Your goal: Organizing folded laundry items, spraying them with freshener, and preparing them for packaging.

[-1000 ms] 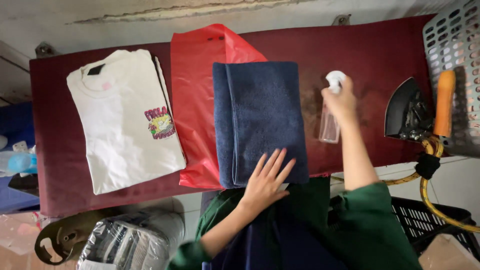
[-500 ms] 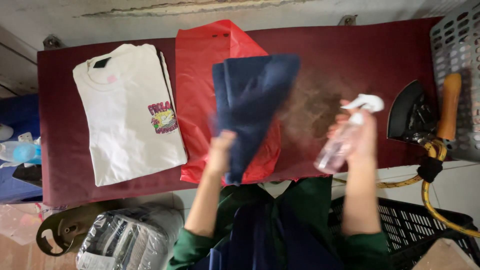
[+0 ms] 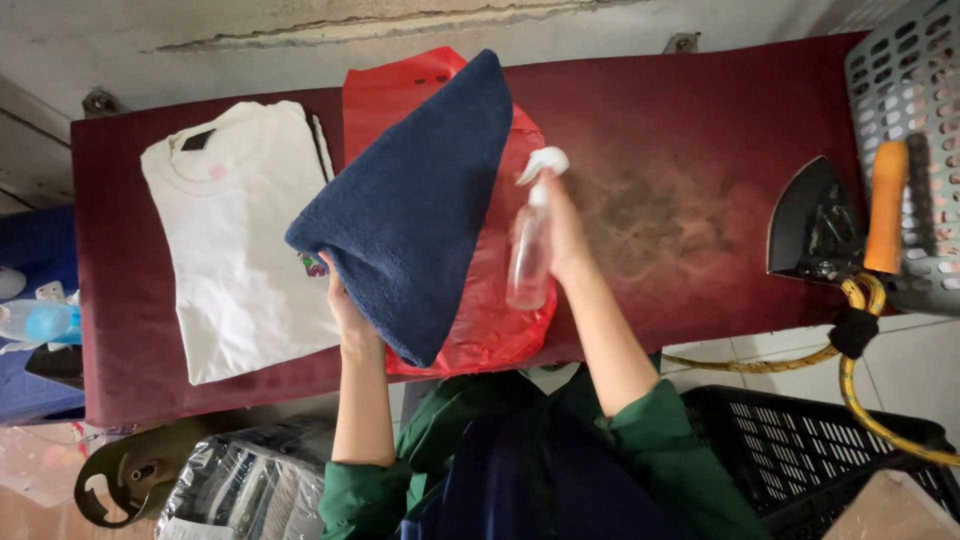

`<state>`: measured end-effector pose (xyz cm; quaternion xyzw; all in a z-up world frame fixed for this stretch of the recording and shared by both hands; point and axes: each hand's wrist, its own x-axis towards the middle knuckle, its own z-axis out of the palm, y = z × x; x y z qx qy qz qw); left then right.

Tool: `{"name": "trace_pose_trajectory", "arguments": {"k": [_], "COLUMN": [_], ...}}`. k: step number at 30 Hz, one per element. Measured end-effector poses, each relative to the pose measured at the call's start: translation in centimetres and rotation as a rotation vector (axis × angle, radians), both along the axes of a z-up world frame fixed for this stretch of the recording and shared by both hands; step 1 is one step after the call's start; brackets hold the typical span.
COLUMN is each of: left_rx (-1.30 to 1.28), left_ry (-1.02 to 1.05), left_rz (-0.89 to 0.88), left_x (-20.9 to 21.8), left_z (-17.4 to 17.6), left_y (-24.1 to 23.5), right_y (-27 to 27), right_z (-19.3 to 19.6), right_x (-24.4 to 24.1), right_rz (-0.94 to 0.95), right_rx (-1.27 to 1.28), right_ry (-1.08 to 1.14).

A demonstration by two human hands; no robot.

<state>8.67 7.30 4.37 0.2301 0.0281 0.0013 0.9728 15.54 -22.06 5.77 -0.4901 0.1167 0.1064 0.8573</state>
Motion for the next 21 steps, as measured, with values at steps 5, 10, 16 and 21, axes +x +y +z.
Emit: {"name": "trace_pose_trajectory", "arguments": {"k": [5,10,16,21], "left_rx": [0.037,1.106,1.697,2.049], "left_ry": [0.059,-0.282,-0.686,-0.717], "left_rz": [-0.03,0.003,-0.115,-0.09], "left_x": [0.6,-0.7,-6.6,-8.8], "left_z": [1.2,-0.9,1.9,1.2], "left_y": [-1.5,-11.3,-22.0,-19.7], "right_y": [-3.6,-10.9,-18.1,-17.8], "right_z": [-2.4,-3.2,-2.6,0.0], "right_x": [-1.6,-5.3,-8.1,-7.5], "right_rz": [-0.007,-0.101,-0.27,-0.158], "right_rx": [0.01,-0.084,-0.294,-0.595], "right_ry": [0.088,0.093,-0.039,-0.152]}}
